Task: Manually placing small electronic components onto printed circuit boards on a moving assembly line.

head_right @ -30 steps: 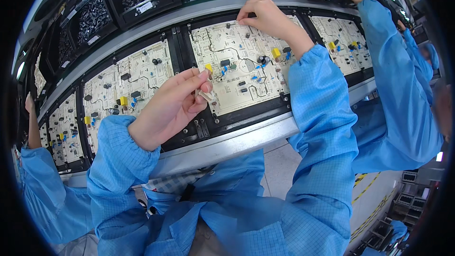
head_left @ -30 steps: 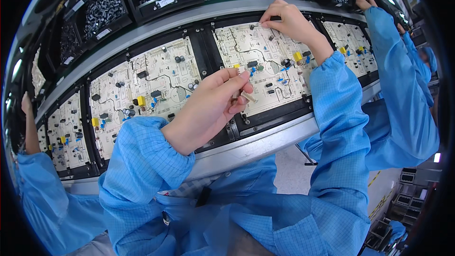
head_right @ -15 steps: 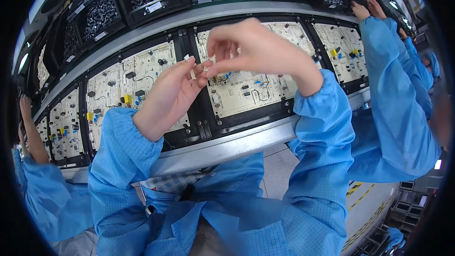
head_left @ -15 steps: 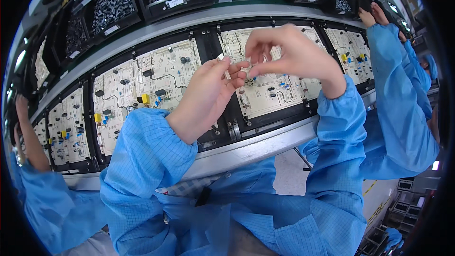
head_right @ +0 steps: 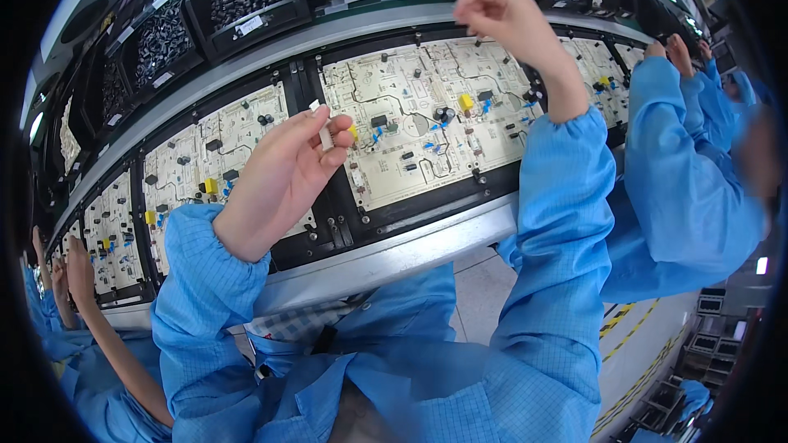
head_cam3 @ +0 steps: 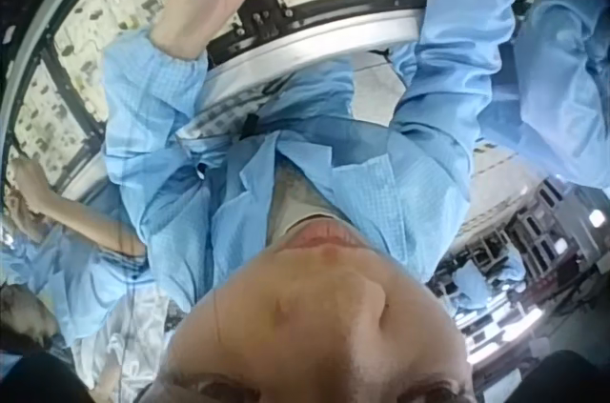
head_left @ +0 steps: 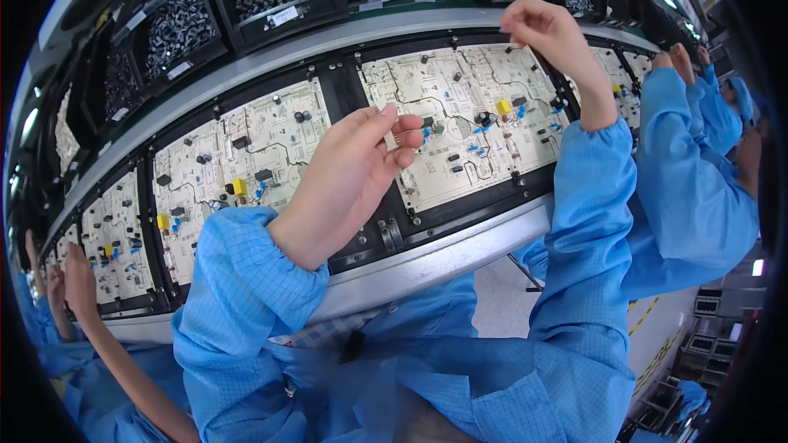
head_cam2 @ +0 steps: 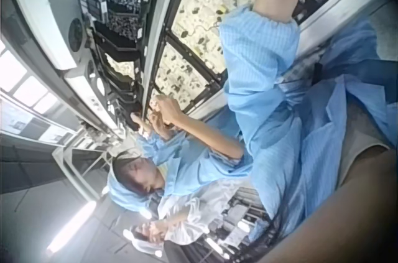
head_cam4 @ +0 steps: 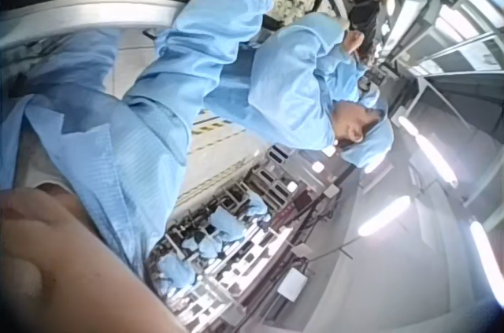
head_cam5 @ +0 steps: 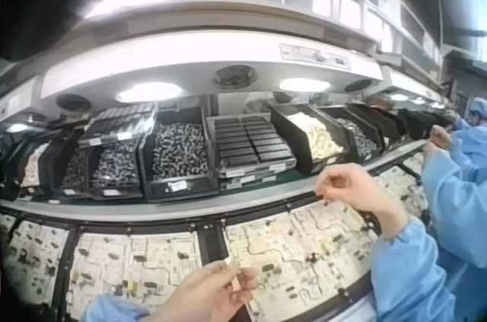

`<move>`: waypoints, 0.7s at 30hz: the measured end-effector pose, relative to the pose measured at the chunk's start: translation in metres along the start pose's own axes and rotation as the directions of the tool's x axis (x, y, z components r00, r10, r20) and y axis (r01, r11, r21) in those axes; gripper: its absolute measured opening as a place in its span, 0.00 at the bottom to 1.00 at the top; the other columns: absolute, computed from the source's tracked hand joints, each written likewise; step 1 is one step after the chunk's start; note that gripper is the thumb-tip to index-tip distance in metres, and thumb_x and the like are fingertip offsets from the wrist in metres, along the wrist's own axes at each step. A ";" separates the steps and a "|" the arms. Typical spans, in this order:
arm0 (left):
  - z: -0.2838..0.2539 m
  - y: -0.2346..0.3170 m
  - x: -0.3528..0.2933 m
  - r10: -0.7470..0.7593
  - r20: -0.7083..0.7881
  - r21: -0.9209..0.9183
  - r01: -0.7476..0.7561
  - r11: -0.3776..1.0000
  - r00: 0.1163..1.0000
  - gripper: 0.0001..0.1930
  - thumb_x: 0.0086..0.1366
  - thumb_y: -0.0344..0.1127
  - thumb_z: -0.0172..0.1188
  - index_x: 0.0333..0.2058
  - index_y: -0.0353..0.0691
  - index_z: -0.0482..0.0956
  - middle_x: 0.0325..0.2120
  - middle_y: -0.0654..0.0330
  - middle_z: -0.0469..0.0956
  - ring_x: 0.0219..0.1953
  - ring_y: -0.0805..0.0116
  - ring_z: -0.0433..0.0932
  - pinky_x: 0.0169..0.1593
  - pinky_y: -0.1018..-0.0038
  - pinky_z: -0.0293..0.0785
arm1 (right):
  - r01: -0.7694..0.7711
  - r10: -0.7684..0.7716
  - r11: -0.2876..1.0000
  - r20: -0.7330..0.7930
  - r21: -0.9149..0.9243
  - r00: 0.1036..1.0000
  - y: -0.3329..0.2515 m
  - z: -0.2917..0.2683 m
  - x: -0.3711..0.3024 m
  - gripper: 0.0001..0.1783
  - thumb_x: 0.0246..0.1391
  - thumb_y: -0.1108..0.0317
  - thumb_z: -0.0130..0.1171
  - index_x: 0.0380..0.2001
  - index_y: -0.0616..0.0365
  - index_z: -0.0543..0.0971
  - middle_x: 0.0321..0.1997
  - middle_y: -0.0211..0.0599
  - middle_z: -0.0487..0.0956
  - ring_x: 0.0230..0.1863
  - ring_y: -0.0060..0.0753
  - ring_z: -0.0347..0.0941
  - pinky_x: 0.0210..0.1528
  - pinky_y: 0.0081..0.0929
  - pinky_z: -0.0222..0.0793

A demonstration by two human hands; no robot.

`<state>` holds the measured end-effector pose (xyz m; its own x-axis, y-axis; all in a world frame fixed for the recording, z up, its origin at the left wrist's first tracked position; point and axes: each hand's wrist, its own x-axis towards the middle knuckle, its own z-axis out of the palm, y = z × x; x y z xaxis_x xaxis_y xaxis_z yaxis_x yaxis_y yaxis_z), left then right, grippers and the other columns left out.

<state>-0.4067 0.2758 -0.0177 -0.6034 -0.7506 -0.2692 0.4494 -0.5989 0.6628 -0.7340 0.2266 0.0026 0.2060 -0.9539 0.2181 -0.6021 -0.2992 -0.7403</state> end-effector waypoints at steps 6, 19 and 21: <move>-0.001 0.001 0.001 -0.076 0.079 0.020 0.075 0.997 0.994 0.09 0.70 0.36 0.50 0.36 0.35 0.69 0.32 0.60 0.71 0.33 0.74 0.68 0.37 0.79 0.66 | -0.141 0.131 0.984 -0.094 -0.112 0.987 0.067 -0.034 -0.008 0.12 0.56 0.74 0.58 0.44 0.61 0.79 0.37 0.29 0.79 0.34 0.18 0.75 0.41 0.17 0.72; 0.012 0.011 -0.007 -0.073 0.034 0.028 0.073 0.997 0.997 0.07 0.70 0.34 0.49 0.38 0.35 0.69 0.31 0.62 0.68 0.29 0.77 0.64 0.28 0.83 0.61 | 0.252 -0.400 0.607 -0.016 -0.753 0.916 0.074 -0.032 0.005 0.06 0.48 0.72 0.64 0.31 0.61 0.81 0.29 0.37 0.76 0.34 0.37 0.74 0.37 0.27 0.70; 0.016 0.017 -0.011 -0.056 -0.003 0.037 0.056 0.998 0.998 0.08 0.70 0.33 0.49 0.41 0.35 0.69 0.32 0.63 0.67 0.29 0.78 0.64 0.27 0.84 0.60 | 0.031 -0.105 0.811 -0.093 -0.584 0.990 0.067 -0.029 0.004 0.07 0.48 0.72 0.64 0.32 0.61 0.81 0.29 0.37 0.78 0.32 0.35 0.75 0.36 0.26 0.71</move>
<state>-0.4028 0.2784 0.0075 -0.6259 -0.7166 -0.3077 0.3900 -0.6293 0.6722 -0.7963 0.2019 -0.0275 0.1957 -0.9150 0.3527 -0.9323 -0.2851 -0.2224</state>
